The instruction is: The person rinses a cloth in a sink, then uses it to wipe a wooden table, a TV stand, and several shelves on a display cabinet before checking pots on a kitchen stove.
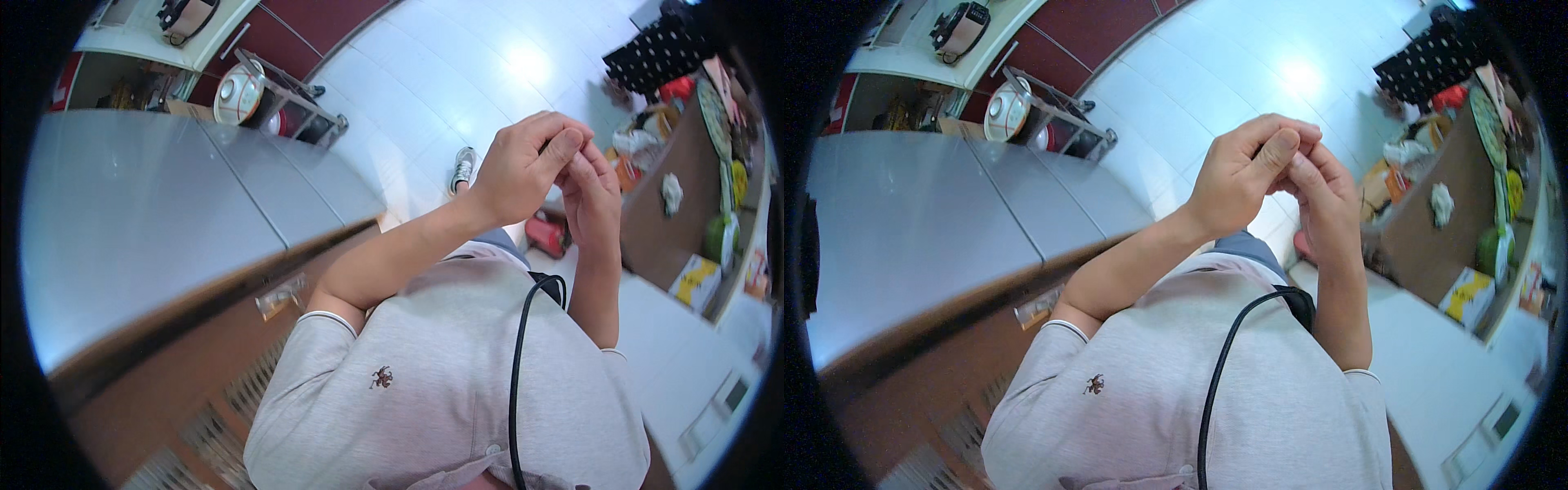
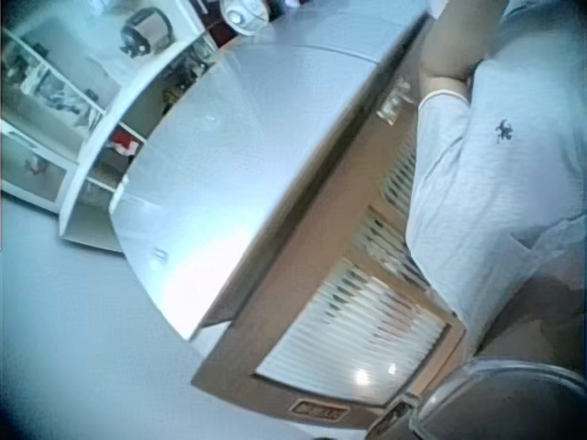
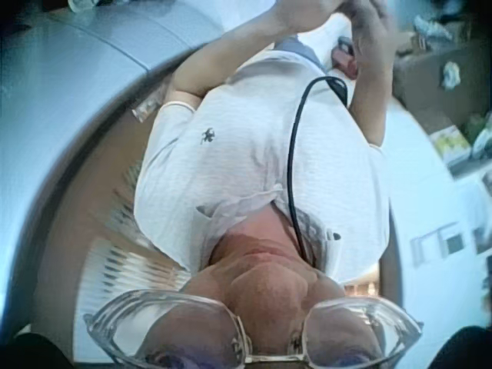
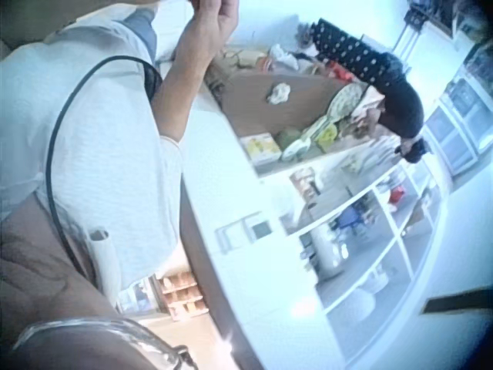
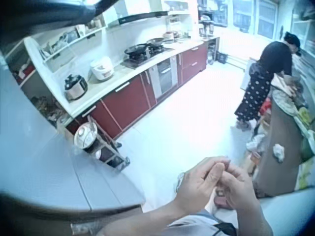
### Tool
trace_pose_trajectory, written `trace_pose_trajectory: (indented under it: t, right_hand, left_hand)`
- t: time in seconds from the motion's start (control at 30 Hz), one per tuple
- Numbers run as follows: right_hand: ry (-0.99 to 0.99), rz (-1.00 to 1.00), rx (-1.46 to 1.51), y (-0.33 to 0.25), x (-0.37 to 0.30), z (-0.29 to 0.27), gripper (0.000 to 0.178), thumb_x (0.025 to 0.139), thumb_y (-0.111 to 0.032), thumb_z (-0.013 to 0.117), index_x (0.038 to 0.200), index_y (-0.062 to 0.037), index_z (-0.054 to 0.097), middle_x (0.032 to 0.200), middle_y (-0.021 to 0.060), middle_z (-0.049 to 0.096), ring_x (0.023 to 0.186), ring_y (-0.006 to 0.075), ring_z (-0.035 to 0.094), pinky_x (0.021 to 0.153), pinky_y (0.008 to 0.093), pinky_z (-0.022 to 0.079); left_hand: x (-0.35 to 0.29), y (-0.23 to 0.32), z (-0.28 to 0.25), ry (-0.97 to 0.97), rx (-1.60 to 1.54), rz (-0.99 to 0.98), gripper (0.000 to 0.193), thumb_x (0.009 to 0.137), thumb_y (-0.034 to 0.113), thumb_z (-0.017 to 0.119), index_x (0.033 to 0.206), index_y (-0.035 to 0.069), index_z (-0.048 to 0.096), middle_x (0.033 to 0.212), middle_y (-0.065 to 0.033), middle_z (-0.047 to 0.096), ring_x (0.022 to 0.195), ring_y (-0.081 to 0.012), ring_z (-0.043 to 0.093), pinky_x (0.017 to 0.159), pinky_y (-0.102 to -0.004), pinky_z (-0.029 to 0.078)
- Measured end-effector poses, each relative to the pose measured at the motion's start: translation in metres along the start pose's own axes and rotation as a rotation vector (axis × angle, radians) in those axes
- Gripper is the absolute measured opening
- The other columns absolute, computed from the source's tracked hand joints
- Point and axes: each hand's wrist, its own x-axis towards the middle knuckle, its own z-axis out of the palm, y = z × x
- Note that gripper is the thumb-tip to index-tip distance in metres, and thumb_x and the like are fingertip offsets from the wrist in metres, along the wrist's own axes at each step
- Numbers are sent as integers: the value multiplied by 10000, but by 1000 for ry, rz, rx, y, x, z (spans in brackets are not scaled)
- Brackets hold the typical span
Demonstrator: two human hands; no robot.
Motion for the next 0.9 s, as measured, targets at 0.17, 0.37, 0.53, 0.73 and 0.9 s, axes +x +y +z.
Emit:
trace_pose_trajectory:
  t: [0.17, 0.37, 0.53, 0.73, 0.9]
  right_hand:
    - [-152, 121, -65, 7, 180, 14, 238, 1010, -114, 575, 1191, 28, 635, 1045, 73, 682, 955, 148, 655, 887, 320, 538]
    - [-419, 256, -90, -18, 383, 59, 169, 994, -90, 608, 1129, 5, 643, 1013, 53, 677, 960, 144, 651, 898, 315, 531]
    - [-504, 304, -71, -30, 527, 71, 182, 1003, -109, 624, 1144, 4, 646, 1021, 66, 702, 965, 148, 664, 899, 324, 538]
    - [-354, 322, -184, -39, 692, 65, 197, 1010, -122, 623, 1161, 1, 653, 1031, 87, 721, 950, 154, 670, 887, 319, 539]
    - [-184, 223, -197, -70, 819, 42, 225, 1028, -165, 617, 1175, 1, 652, 1015, 94, 727, 926, 146, 669, 876, 313, 537]
  left_hand:
    - [130, -5, -94, 188, 6, -143, 389, 1102, 313, 492, 1199, -18, 671, 939, -29, 673, 749, -59, 567, 640, -197, 480]
    - [270, 24, -207, 433, 3, -92, 367, 1080, 230, 478, 1325, -16, 594, 1171, -160, 707, 993, -147, 661, 837, -286, 556]
    - [385, 21, -285, 424, 31, -46, 360, 1072, 162, 445, 1358, -28, 554, 1242, -178, 671, 1083, -179, 648, 921, -302, 526]
    - [548, -15, -382, 382, 31, -65, 251, 1005, 21, 484, 1200, -27, 635, 1183, -103, 672, 1040, -132, 616, 927, -319, 518]
    - [694, -21, -446, 346, -70, -75, 229, 1025, 67, 515, 1202, -18, 634, 1104, -89, 671, 942, -116, 606, 835, -293, 514]
